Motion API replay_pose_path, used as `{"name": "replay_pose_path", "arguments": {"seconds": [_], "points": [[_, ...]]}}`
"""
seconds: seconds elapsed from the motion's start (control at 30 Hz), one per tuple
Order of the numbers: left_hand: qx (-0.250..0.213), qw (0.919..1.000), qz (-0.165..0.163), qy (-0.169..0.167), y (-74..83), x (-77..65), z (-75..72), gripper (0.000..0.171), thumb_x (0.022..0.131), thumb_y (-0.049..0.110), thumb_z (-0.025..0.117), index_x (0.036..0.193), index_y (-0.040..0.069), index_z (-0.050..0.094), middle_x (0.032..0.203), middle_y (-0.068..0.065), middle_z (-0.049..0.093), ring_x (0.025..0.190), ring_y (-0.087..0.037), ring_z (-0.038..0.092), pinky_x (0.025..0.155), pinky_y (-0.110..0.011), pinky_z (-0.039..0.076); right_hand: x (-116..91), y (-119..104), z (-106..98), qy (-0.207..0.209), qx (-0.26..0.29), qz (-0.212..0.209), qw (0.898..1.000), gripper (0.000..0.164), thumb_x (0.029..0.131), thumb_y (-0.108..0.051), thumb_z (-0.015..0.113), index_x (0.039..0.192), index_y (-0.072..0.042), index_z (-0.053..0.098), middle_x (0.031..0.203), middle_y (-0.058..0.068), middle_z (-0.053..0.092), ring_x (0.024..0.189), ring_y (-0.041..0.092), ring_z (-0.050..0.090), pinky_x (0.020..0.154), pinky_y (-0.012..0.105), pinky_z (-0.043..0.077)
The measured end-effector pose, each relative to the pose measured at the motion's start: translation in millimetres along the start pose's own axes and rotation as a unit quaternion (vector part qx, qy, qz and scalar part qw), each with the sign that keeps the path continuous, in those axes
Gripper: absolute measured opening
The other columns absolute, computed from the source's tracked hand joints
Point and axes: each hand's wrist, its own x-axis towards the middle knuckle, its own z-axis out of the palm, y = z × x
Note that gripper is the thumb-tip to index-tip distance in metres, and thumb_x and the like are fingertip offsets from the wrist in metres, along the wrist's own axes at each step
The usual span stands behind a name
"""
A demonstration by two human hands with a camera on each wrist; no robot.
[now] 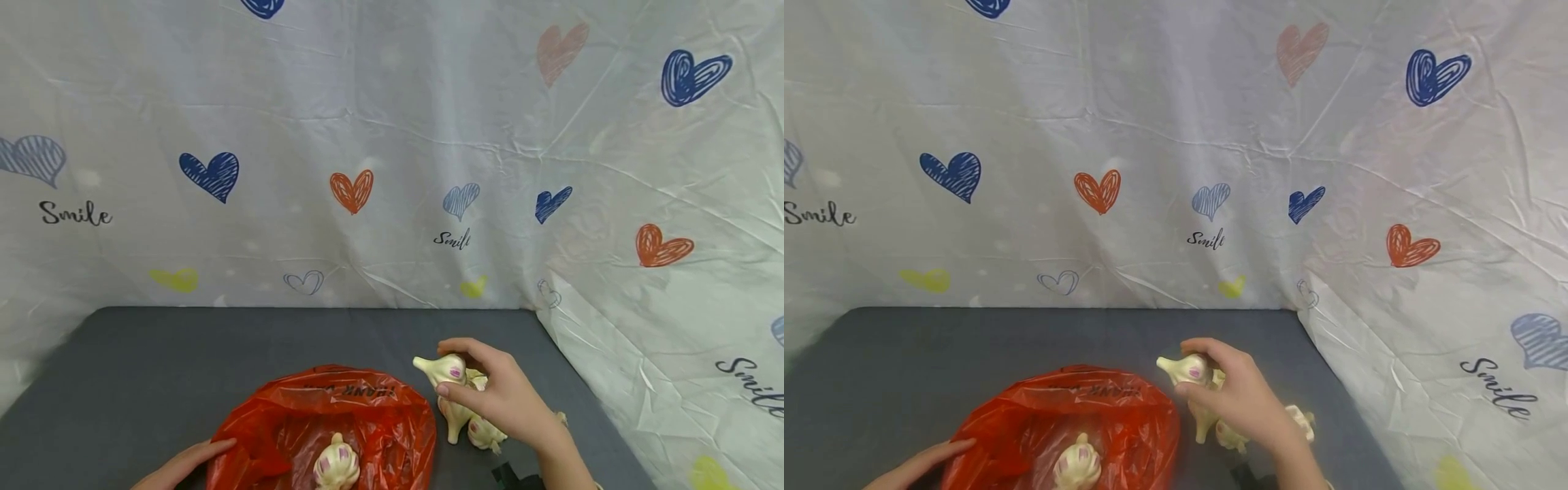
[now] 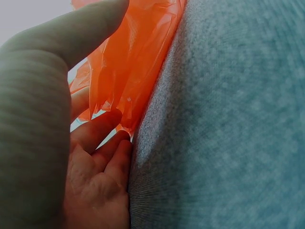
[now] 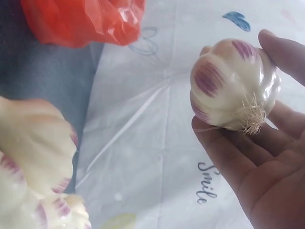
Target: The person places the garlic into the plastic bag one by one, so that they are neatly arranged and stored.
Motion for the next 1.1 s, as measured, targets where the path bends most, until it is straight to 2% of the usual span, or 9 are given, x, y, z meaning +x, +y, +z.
{"name": "replay_pose_path", "arguments": {"seconds": [0.27,0.47,0.63,0.93,1.1], "points": [[0.02,0.9995,-0.022,0.009,3.2,-1.6,-1.0,0.095,0.103,-0.009,0.056,0.17,0.051,0.029,0.161,0.034,0.036,0.138,0.01,0.042,0.09,-0.027,0.05,0,0,6,-0.014,0.016,-0.002,1.0,0.044,0.098,-0.03,0.087,0.138,-0.028,0.071,0.132,-0.007,0.073,0.111,0.015,0.072,0.096,0.037,0.06],[0.019,0.9998,-0.004,0.01,2.3,0.6,-0.7,0.095,0.101,-0.011,0.056,0.172,0.047,0.03,0.162,0.032,0.036,0.139,0.009,0.043,0.091,-0.028,0.05,0,1,11,-0.025,0.02,-0.002,0.999,0.04,0.098,-0.03,0.086,0.136,-0.03,0.073,0.131,-0.008,0.073,0.108,0.016,0.072,0.092,0.037,0.06],[0.017,0.9998,-0.003,0.011,1.7,0.0,-1.1,0.094,0.101,-0.011,0.056,0.172,0.046,0.031,0.163,0.032,0.036,0.139,0.009,0.042,0.091,-0.027,0.05,1,-1,16,-0.04,0.01,-0.008,0.999,0.037,0.101,-0.032,0.083,0.137,-0.028,0.073,0.133,-0.009,0.072,0.117,0.015,0.07,0.098,0.039,0.058],[-0.003,1.0,0.004,0.007,1.0,0.0,-0.2,0.094,0.101,-0.014,0.053,0.173,0.042,0.031,0.163,0.032,0.036,0.14,0.009,0.041,0.094,-0.026,0.049,5,1,24,-0.047,0.015,-0.033,0.998,0.034,0.101,-0.028,0.083,0.133,-0.024,0.075,0.129,-0.008,0.074,0.115,0.015,0.072,0.098,0.041,0.06],[-0.004,0.9999,0.01,0.006,-0.7,0.6,-0.5,0.093,0.102,-0.014,0.053,0.174,0.04,0.03,0.164,0.03,0.036,0.142,0.008,0.041,0.094,-0.026,0.049,5,3,26,-0.048,0.016,-0.032,0.998,0.034,0.101,-0.03,0.084,0.133,-0.025,0.075,0.129,-0.008,0.073,0.117,0.015,0.071,0.099,0.041,0.059]]}}
